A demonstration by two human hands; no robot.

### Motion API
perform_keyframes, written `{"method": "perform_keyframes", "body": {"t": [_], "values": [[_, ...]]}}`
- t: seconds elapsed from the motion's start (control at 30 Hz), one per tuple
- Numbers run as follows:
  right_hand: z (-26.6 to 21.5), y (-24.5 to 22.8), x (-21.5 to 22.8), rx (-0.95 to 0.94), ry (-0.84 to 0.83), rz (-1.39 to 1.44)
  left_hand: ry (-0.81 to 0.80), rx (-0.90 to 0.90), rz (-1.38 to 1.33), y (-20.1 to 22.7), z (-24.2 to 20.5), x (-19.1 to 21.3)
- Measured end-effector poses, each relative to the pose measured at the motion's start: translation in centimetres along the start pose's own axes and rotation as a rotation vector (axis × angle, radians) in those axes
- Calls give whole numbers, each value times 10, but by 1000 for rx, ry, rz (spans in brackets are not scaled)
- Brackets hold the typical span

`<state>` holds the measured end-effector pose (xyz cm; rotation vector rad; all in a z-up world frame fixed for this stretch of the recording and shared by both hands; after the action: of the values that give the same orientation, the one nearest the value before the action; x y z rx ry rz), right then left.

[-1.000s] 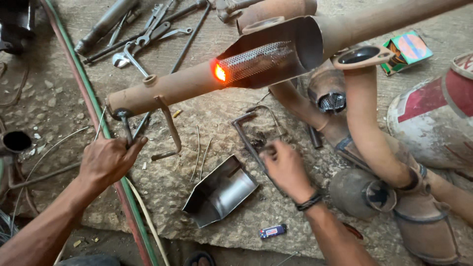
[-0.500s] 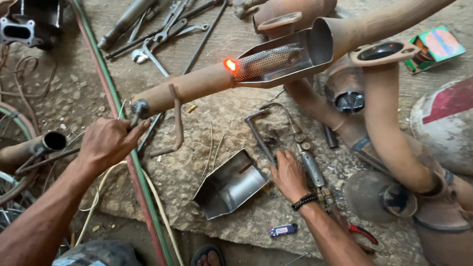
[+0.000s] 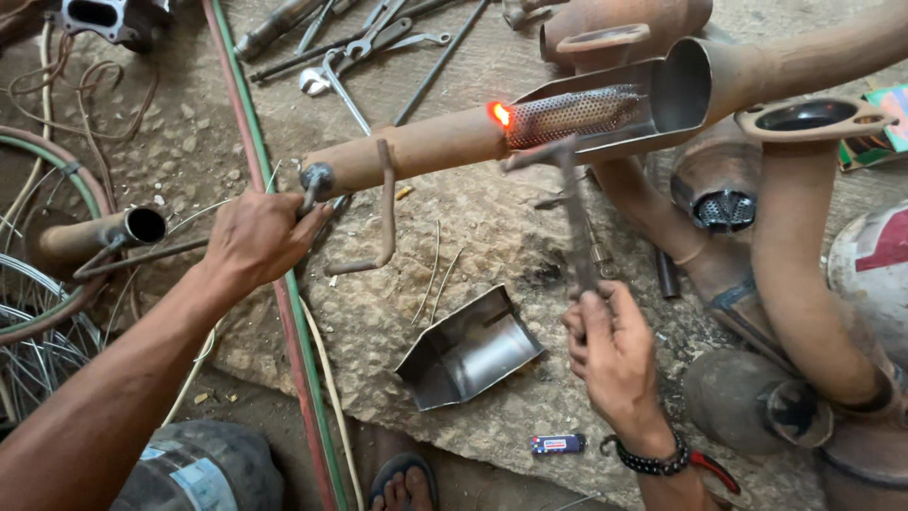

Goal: The person welds a metal pipe using a handheld welding torch and filler rod. They repeatedly apply heat and filler material to the joint, pause to reposition the pipe, and continue welding along the seam.

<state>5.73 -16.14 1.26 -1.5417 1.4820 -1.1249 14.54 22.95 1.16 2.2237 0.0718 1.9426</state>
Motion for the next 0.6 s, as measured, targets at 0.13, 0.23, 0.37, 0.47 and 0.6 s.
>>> {"method": "perform_keyframes", "body": {"t": [0.13, 0.23, 0.37, 0.47, 0.6], "values": [[12, -24, -17, -57, 55, 276, 7, 25, -44, -4, -1, -5], [31, -22, -19, -70, 72, 452, 8, 30, -39, -1, 0, -3], [41, -13, -18, -106, 97, 566, -21, 12, -28, 2, -2, -3], [33, -14, -31, -173, 119, 503, -10, 7, -39, 11, -4, 10], [21, -26, -37, -229, 30, 445, -16, 30, -53, -2, 1, -3]]}}
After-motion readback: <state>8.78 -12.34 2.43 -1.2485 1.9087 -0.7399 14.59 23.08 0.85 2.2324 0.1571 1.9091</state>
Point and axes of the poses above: each hand's wrist, its own z-axis towards the middle knuckle, its own x-axis out of the back of the hand, y = z × x, the point moved 7 cm from there along z, towards the middle knuckle, and after that the axes turned 10 degrees about -x, right-handed, at the moved point
